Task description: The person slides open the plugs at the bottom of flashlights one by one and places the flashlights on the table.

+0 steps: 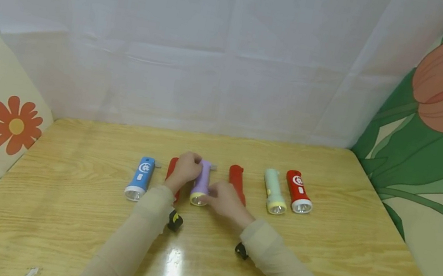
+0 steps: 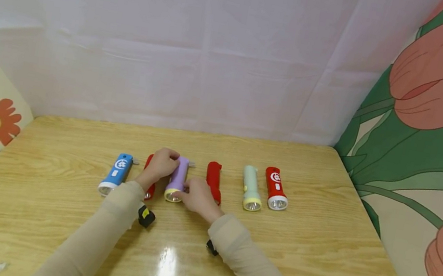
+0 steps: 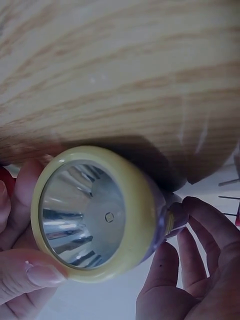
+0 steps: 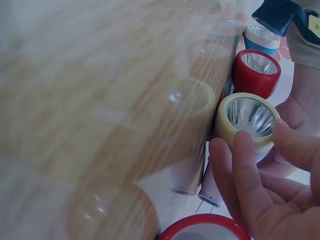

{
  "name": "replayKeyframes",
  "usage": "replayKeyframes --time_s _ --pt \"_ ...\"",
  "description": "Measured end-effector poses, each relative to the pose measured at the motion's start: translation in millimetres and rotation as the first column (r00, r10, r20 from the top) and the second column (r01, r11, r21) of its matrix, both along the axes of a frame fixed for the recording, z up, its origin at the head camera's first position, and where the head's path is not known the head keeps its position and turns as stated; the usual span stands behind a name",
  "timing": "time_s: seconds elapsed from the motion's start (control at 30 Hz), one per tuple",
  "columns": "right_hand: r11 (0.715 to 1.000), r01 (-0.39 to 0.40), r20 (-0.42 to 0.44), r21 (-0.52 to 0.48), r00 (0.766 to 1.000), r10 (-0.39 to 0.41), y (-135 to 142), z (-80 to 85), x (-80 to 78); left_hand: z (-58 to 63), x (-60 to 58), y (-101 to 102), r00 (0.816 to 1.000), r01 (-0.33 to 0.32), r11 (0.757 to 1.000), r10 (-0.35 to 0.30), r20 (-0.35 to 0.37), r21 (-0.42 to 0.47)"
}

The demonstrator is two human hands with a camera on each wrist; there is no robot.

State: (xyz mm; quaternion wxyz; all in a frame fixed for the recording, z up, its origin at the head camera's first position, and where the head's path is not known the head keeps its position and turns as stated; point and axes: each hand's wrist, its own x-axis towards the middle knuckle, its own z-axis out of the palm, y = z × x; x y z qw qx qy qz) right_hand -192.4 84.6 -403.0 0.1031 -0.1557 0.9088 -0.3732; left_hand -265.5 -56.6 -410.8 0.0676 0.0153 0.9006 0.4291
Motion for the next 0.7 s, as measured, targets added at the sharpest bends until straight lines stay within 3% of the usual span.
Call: replayKeyframes --time_s 0.33,0.57,0.7 --pt "0.999 0.005 -0.022 0.033 1.000 -0.004 1.5 0.9 2.2 3.8 3.0 1.3 1.000 0.009 1.000 -0.010 -0.025 -0.030" --pt "0.996 0.086 0.010 -0.014 0.996 -0.086 6.6 0.5 4.8 8.3 7.6 -1.6 0.994 0.012 0.999 -0.015 -0.107 -0.030" --pt "0.993 0.114 -0.022 -0.009 0.993 -0.114 13.6 4.0 9.4 10.8 9.3 -2.6 0.991 0.025 1.000 -0.024 -0.128 0.003"
